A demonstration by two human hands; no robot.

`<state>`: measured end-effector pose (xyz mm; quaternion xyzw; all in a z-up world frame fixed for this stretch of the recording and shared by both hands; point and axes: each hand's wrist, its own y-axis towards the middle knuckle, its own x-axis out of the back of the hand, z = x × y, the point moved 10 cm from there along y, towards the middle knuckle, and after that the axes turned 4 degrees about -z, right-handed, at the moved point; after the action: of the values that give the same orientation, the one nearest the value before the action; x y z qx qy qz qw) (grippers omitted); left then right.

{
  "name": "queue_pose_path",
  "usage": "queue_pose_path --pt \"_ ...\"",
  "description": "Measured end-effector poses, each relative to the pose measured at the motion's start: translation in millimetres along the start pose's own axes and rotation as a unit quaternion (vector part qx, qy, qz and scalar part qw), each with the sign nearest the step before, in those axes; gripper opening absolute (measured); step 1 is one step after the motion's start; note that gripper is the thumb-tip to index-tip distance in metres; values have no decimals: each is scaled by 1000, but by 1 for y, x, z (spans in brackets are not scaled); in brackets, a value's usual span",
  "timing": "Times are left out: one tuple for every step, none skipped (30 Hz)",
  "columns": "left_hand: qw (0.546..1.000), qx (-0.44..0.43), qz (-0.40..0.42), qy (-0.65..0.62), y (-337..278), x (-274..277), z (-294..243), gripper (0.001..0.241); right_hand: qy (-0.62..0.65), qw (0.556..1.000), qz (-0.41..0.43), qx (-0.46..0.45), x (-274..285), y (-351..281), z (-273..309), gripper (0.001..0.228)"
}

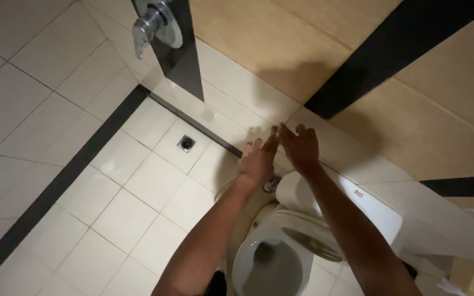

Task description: The person uses a handheld bidet sprayer to rinse the toilet bowl and then closes the lid. They later pick up a spray bottle and apply liquid to the closed toilet seat and lid.

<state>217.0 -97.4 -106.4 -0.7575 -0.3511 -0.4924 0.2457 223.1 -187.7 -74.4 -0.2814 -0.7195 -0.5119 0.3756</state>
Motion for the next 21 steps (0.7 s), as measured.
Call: queue_pose_path --pt "1000 0 3 -2 0 0 -2 87 0 1000 3 -1 2 0 0 34" --pt "1000 5 -3 2 1 1 -4 89 7 1000 0 9 6 0 3 28" --pt "1000 8 -11 7 4 5 -5 91 13 1000 -6 19 9 3 4 24" --pt "1000 7 -10 7 4 5 -9 91 12 1000 -6 17 1 -4 4 24" --pt "1000 17 -4 6 5 5 -8 91 5 1000 21 1 -14 -8 0 30" --pt "1000 26 1 5 6 6 -8 92 -2 999 48 -15 -28 -13 -4 36" --pt "1000 26 2 5 7 0 -7 92 -3 999 48 -16 -22 -15 -1 36" --pt "999 15 -13 34 7 -4 -7 87 20 998 57 -28 -17 -18 0 47" --pt "997 3 -30 65 9 -5 -7 83 43 996 63 -40 -12 -18 1 59" --pt "997 3 -31 66 11 -11 -6 83 42 996 62 -39 -14 -26 2 59" --pt "995 5 -41 88 12 -15 -5 79 38 998 48 -27 -14 -32 7 61" --pt "992 7 -52 111 14 -19 -3 77 33 999 34 -14 -14 -39 10 63" --pt "993 6 -51 110 16 -19 -4 77 33 999 35 -14 -8 -38 13 63" --pt "994 13 -52 98 17 -18 -3 67 32 998 47 -27 -5 -36 13 68" --pt "995 20 -53 84 19 -18 -4 59 29 997 59 -39 0 -36 14 74" --pt "995 18 -53 83 17 -12 -8 59 27 997 61 -40 -9 -42 14 74" --pt "995 29 -33 93 17 -10 -9 57 35 997 45 -50 -16 -45 12 71" --pt "994 41 -13 103 17 -7 -10 55 43 997 30 -60 -23 -49 10 68" --pt "994 41 -15 102 17 -2 -12 55 42 997 29 -58 -19 -47 10 68" --pt "993 46 -4 107 17 0 -14 54 53 996 33 -64 -15 -45 10 69" --pt "993 50 8 111 14 1 -15 52 65 995 38 -71 -12 -46 11 71"
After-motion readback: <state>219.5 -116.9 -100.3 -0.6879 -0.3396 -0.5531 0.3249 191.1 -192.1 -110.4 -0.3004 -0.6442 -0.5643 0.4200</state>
